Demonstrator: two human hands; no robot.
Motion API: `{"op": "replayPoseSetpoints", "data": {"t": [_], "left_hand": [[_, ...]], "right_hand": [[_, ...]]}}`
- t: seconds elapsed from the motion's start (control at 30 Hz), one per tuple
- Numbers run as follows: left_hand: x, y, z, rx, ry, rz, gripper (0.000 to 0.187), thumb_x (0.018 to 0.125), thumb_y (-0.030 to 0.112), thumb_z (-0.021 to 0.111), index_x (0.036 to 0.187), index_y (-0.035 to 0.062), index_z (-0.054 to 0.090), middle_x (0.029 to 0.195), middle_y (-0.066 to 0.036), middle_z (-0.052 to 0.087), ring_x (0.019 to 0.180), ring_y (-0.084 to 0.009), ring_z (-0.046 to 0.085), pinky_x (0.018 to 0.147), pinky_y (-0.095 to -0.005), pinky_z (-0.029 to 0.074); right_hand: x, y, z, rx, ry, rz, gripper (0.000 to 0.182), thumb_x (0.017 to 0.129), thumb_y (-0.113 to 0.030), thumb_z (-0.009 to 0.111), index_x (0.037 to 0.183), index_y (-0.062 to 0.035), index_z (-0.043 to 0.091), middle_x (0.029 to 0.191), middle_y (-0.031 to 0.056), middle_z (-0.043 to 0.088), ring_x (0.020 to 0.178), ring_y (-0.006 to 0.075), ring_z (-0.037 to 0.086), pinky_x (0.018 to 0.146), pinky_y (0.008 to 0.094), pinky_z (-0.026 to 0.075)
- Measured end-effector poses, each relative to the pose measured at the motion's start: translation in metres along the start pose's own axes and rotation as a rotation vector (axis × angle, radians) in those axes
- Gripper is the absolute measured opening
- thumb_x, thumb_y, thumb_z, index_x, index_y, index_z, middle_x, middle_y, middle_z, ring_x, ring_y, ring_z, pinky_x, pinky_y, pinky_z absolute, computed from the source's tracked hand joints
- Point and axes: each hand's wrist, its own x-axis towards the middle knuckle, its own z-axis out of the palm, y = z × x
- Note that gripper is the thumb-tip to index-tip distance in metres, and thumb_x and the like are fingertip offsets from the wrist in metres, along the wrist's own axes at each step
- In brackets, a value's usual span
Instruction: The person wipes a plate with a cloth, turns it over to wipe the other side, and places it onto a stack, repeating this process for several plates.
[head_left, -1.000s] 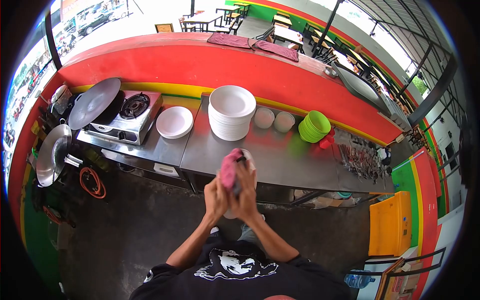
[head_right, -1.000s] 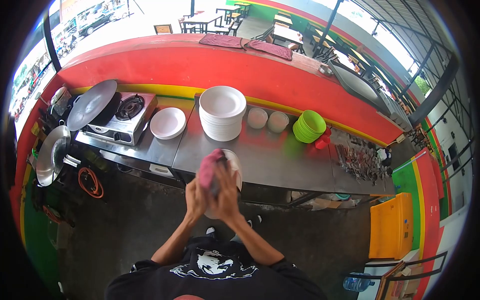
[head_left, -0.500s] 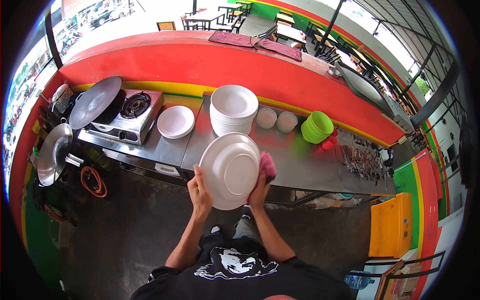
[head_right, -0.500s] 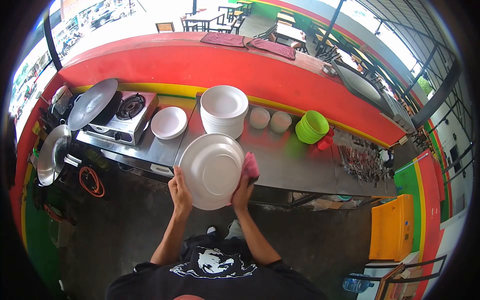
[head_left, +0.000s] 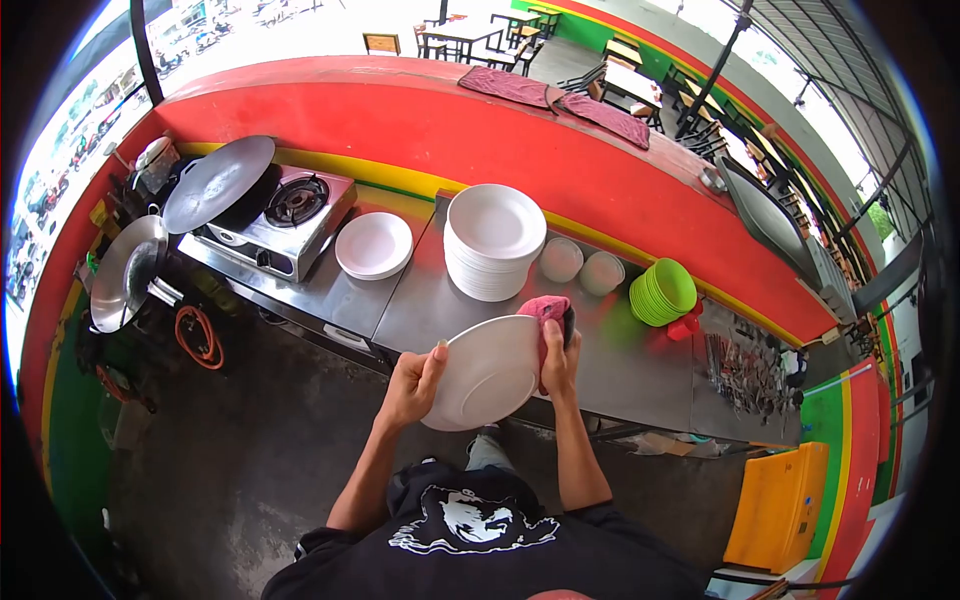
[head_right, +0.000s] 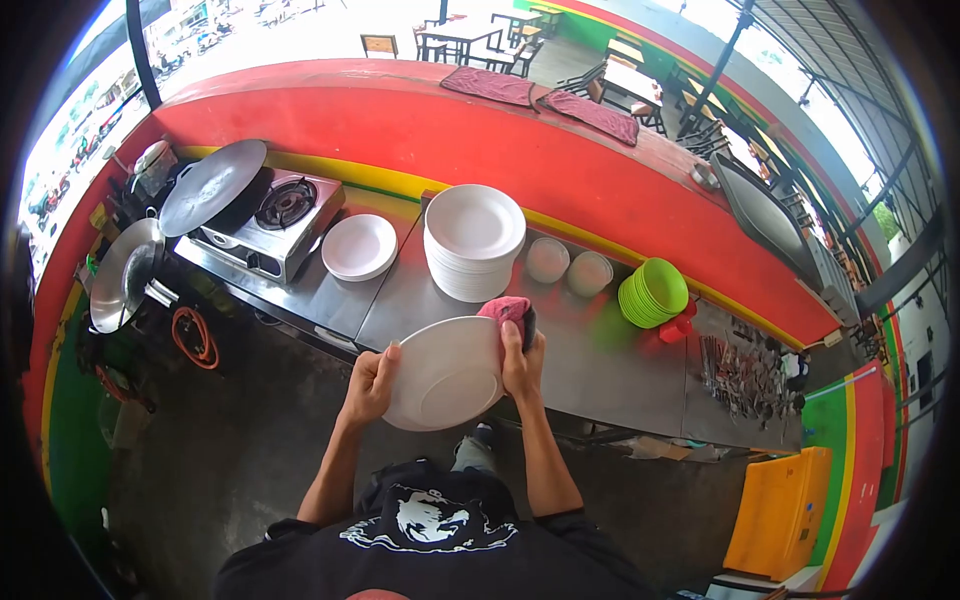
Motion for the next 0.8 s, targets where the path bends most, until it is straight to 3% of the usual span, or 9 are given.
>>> {"op": "replayPoseSetpoints", "data": {"t": [0.13, 0.27, 0.3, 0.37, 0.4, 0.43, 0.53, 0.63, 0.8], "left_hand": [[0.023, -0.003, 0.022, 0.054, 0.006, 0.123, 0.053, 0.107, 0.031, 0.044, 0.066, -0.0003, 0.039, 0.06, 0.001, 0.02, 0.051, -0.0079, 0.023, 0.045, -0.0324, 0.02], [0.045, 0.004, 0.052, -0.229, 0.311, -0.06, 0.062, 0.107, 0.044, 0.037, 0.07, 0.0003, 0.061, 0.056, -0.002, 0.05, 0.055, -0.0091, 0.045, 0.057, -0.0258, 0.037], [0.049, -0.005, 0.052, -0.346, 0.316, -0.202, 0.057, 0.104, 0.049, 0.042, 0.083, 0.0015, 0.066, 0.079, -0.006, 0.065, 0.072, -0.0141, 0.058, 0.072, -0.0279, 0.044], [0.057, -0.043, 0.07, -0.43, 0.49, -0.311, 0.054, 0.102, 0.052, 0.042, 0.105, 0.0013, 0.063, 0.09, -0.008, 0.063, 0.083, -0.0185, 0.06, 0.081, -0.032, 0.047], [0.056, -0.054, 0.079, -0.472, 0.576, -0.364, 0.057, 0.101, 0.053, 0.043, 0.116, 0.0012, 0.061, 0.096, -0.009, 0.062, 0.088, -0.0207, 0.061, 0.086, -0.034, 0.048], [0.041, -0.043, 0.071, -0.742, 0.41, -0.527, 0.055, 0.097, 0.043, 0.052, 0.13, -0.0002, 0.052, 0.121, -0.015, 0.059, 0.112, -0.0302, 0.059, 0.104, -0.0441, 0.043], [0.034, -0.039, 0.068, -1.336, -0.005, -0.668, 0.055, 0.092, 0.031, 0.056, 0.135, -0.0024, 0.049, 0.13, -0.02, 0.058, 0.12, -0.0343, 0.058, 0.107, -0.0465, 0.043], [0.021, -0.057, 0.062, -1.131, 0.185, -0.718, 0.056, 0.088, 0.021, 0.058, 0.138, -0.0026, 0.047, 0.13, -0.02, 0.059, 0.119, -0.0356, 0.059, 0.106, -0.0497, 0.045], [0.013, -0.063, 0.062, -0.814, 0.495, -0.481, 0.05, 0.094, 0.018, 0.052, 0.137, -0.0055, 0.047, 0.124, -0.019, 0.062, 0.109, -0.0288, 0.064, 0.096, -0.041, 0.053]], "right_hand": [[0.029, 0.006, -0.011, 0.042, 0.15, 0.003, 0.032, 0.099, -0.028, 0.052, 0.08, -0.0034, 0.062, 0.072, -0.0061, 0.055, 0.069, 0.0054, 0.048, 0.059, 0.0264, 0.038], [0.061, 0.011, -0.028, 0.12, 0.294, -0.008, 0.036, 0.099, -0.033, 0.052, 0.08, -0.0048, 0.063, 0.074, -0.0034, 0.058, 0.067, 0.0076, 0.052, 0.059, 0.0276, 0.042], [0.069, 0.01, -0.028, 0.144, 0.346, -0.023, 0.038, 0.099, -0.035, 0.051, 0.08, -0.0048, 0.064, 0.075, -0.0023, 0.059, 0.067, 0.0081, 0.054, 0.06, 0.0279, 0.043], [0.081, 0.004, -0.029, 0.198, 0.438, 0.082, 0.044, 0.099, -0.045, 0.045, 0.092, -0.0048, 0.063, 0.085, 0.0039, 0.062, 0.076, 0.0156, 0.06, 0.073, 0.0334, 0.05], [0.086, 0.005, -0.03, 0.247, 0.401, 0.016, 0.047, 0.099, -0.046, 0.044, 0.092, -0.0033, 0.063, 0.083, 0.0049, 0.062, 0.073, 0.016, 0.061, 0.07, 0.0329, 0.051], [0.09, 0.007, -0.03, 0.297, 0.365, -0.05, 0.05, 0.098, -0.047, 0.044, 0.092, -0.0019, 0.063, 0.08, 0.0059, 0.063, 0.071, 0.0163, 0.061, 0.068, 0.0323, 0.051], [0.093, 0.022, -0.026, 0.378, 0.272, -0.094, 0.057, 0.097, -0.052, 0.041, 0.097, 0.0016, 0.061, 0.079, 0.0091, 0.064, 0.069, 0.019, 0.063, 0.067, 0.0329, 0.052], [0.089, 0.059, -0.02, 0.566, 0.192, 0.022, 0.054, 0.1, -0.046, 0.038, 0.1, 0.0022, 0.061, 0.082, 0.0113, 0.066, 0.072, 0.0204, 0.064, 0.069, 0.0337, 0.053], [0.067, 0.11, -0.031, -0.143, -0.115, 0.033, 0.047, 0.105, -0.034, 0.036, 0.113, 0.0047, 0.061, 0.112, 0.0206, 0.064, 0.101, 0.0295, 0.062, 0.092, 0.0387, 0.047]]}}
